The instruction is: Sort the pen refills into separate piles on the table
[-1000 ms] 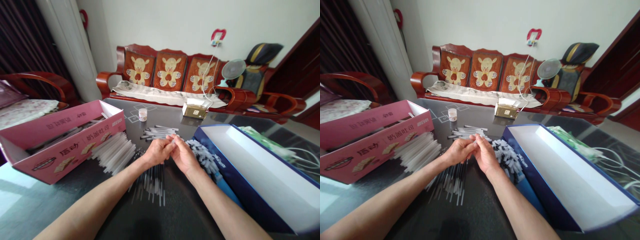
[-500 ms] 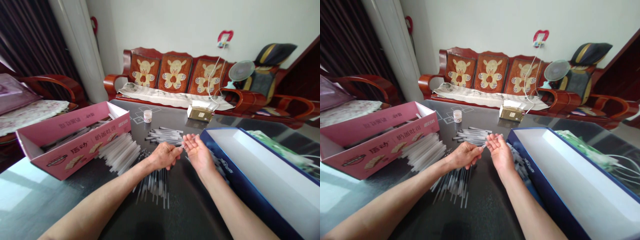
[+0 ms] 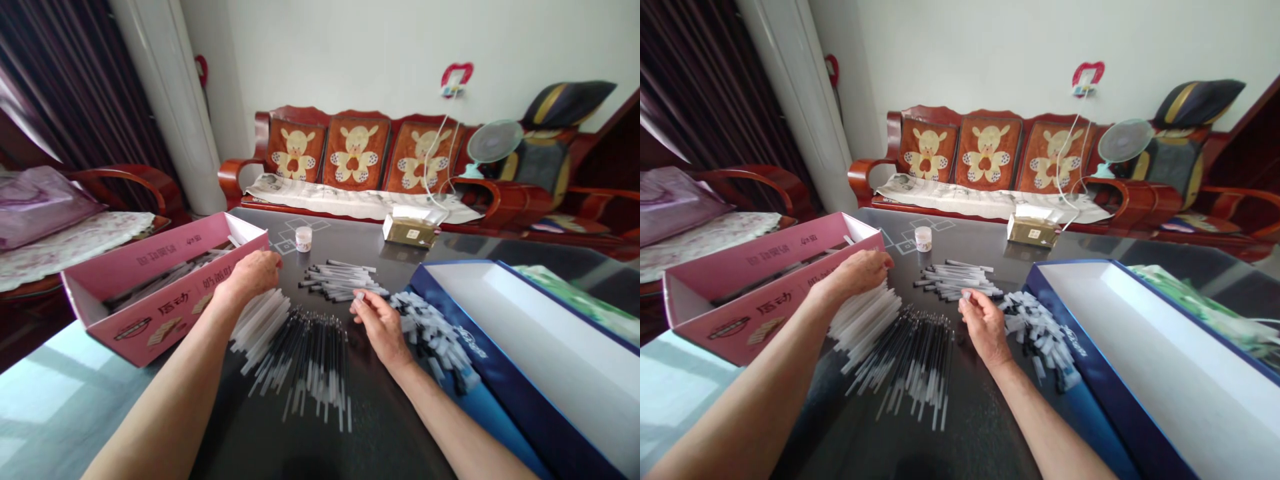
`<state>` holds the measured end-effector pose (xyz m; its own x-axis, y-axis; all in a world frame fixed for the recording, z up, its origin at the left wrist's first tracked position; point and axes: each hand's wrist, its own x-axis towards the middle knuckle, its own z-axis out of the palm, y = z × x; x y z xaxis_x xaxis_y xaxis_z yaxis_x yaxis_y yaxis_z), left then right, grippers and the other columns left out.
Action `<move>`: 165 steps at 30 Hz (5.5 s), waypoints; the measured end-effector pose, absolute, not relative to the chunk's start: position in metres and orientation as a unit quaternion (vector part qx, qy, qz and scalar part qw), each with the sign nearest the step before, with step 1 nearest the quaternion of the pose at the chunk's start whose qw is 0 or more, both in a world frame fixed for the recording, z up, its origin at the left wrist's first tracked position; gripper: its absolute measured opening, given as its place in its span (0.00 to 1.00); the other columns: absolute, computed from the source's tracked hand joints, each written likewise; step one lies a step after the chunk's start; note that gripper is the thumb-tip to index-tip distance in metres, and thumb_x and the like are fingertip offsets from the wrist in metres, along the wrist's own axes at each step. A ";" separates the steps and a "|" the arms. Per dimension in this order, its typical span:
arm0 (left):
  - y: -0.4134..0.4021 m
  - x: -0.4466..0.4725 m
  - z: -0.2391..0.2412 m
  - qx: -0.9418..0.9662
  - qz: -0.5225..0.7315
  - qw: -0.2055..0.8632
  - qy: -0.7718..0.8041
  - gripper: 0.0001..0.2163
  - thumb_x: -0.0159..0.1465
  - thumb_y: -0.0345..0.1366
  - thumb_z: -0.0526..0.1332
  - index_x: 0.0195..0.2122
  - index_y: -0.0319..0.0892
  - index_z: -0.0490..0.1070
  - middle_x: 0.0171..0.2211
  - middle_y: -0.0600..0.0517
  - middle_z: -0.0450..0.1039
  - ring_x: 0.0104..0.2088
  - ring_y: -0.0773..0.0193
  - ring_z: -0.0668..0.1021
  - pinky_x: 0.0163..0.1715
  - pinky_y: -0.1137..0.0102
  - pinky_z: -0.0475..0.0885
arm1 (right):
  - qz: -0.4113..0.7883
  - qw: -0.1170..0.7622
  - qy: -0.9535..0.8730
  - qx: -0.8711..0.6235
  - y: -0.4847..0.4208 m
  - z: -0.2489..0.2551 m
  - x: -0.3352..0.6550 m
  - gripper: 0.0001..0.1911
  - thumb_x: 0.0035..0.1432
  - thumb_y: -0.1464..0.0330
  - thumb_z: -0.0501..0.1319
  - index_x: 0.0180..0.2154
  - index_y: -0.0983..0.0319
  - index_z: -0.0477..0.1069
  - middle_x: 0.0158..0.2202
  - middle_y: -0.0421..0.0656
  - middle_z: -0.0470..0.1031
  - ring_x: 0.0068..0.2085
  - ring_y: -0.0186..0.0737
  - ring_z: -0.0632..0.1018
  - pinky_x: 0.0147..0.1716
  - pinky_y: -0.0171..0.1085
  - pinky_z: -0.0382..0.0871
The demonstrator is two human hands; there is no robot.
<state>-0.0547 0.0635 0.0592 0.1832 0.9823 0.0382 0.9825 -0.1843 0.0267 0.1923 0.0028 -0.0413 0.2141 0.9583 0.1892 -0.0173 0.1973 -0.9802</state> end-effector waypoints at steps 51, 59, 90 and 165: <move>0.051 -0.010 0.039 -0.811 -0.030 0.000 -0.585 0.16 0.61 0.36 0.50 0.43 0.43 0.75 0.37 0.43 0.78 0.41 0.53 0.79 0.43 0.62 0.72 | -0.161 0.232 -0.805 -0.522 -0.066 -0.025 0.267 0.10 0.61 0.71 0.55 0.42 0.61 0.73 0.41 0.47 0.73 0.43 0.45 0.71 0.50 0.47 0.58; 0.055 -0.007 0.030 -0.806 -0.034 -0.015 -0.591 0.14 0.62 0.36 0.51 0.41 0.42 0.75 0.37 0.43 0.78 0.42 0.55 0.79 0.43 0.64 0.72 | -0.148 0.193 -0.810 -0.534 0.022 -0.019 0.199 0.13 0.61 0.74 0.54 0.45 0.62 0.72 0.43 0.48 0.74 0.47 0.46 0.69 0.48 0.44 0.56; 0.042 0.035 0.019 -0.689 -0.538 -0.261 -0.409 0.18 0.66 0.46 0.50 0.42 0.39 0.73 0.29 0.51 0.74 0.29 0.68 0.75 0.30 0.75 0.70 | 0.097 0.580 -0.698 -0.409 0.008 -0.001 0.167 0.08 0.60 0.67 0.58 0.42 0.60 0.71 0.39 0.43 0.77 0.40 0.39 0.77 0.43 0.38 0.71; 0.046 0.033 -0.014 -0.855 -0.230 0.170 -0.432 0.14 0.69 0.38 0.47 0.40 0.43 0.72 0.31 0.48 0.71 0.34 0.58 0.69 0.37 0.64 0.58 | 0.539 0.526 -0.456 -0.474 0.035 -0.018 0.188 0.13 0.49 0.60 0.66 0.35 0.60 0.72 0.30 0.39 0.76 0.30 0.33 0.77 0.22 0.29 0.70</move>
<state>0.0332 0.0464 -0.0141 0.5212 0.6600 0.5411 0.8168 -0.5696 -0.0921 0.1877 0.0345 -0.0175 0.0033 0.9995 -0.0321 -0.1343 -0.0313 -0.9904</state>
